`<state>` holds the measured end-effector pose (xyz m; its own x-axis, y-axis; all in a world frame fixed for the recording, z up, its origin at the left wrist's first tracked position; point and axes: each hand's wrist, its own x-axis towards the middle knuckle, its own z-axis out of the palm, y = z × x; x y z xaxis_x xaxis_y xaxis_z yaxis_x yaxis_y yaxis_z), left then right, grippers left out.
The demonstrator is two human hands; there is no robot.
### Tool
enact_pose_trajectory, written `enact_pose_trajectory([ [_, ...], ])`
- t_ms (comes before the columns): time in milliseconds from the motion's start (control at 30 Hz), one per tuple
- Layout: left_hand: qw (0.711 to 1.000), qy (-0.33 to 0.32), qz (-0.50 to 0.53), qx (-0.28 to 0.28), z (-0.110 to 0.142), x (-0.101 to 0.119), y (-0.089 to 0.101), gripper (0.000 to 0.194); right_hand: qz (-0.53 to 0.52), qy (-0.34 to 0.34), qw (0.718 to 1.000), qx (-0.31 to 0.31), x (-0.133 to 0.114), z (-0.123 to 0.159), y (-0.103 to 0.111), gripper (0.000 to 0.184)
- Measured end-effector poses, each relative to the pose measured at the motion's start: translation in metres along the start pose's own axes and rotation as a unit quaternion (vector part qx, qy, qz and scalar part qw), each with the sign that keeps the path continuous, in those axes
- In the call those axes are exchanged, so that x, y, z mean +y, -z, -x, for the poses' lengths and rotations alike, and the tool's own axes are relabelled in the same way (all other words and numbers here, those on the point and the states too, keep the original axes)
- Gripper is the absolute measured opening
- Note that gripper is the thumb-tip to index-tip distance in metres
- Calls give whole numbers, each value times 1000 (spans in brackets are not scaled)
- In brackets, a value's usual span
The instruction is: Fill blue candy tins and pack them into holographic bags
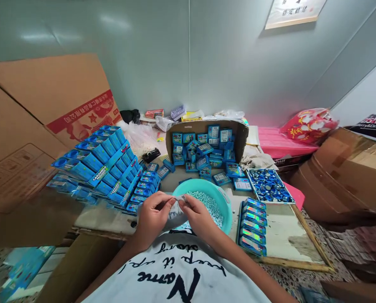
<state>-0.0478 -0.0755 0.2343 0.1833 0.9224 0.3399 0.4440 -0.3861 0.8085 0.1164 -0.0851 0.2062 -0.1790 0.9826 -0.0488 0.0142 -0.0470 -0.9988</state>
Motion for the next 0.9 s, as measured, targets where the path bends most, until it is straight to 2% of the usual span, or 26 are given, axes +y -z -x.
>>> enact_pose_trajectory([
  [167, 991, -98, -68, 60, 6, -6, -3, 19, -27, 3, 1000, 9, -1, -1, -4, 27],
  [300, 981, -140, -123, 50, 7, -11, 0, 23, -44, -11, 999, 23, 1, 0, -5, 26],
  [467, 952, -228, -200, 35, 7, -17, 3, 32, -47, -7, 998, 35, 1, 2, -4, 23],
  [900, 936, -255, -242, 3, 20, -32, 1, 40, -56, -25, 997, 50, 2, 5, -7, 23],
])
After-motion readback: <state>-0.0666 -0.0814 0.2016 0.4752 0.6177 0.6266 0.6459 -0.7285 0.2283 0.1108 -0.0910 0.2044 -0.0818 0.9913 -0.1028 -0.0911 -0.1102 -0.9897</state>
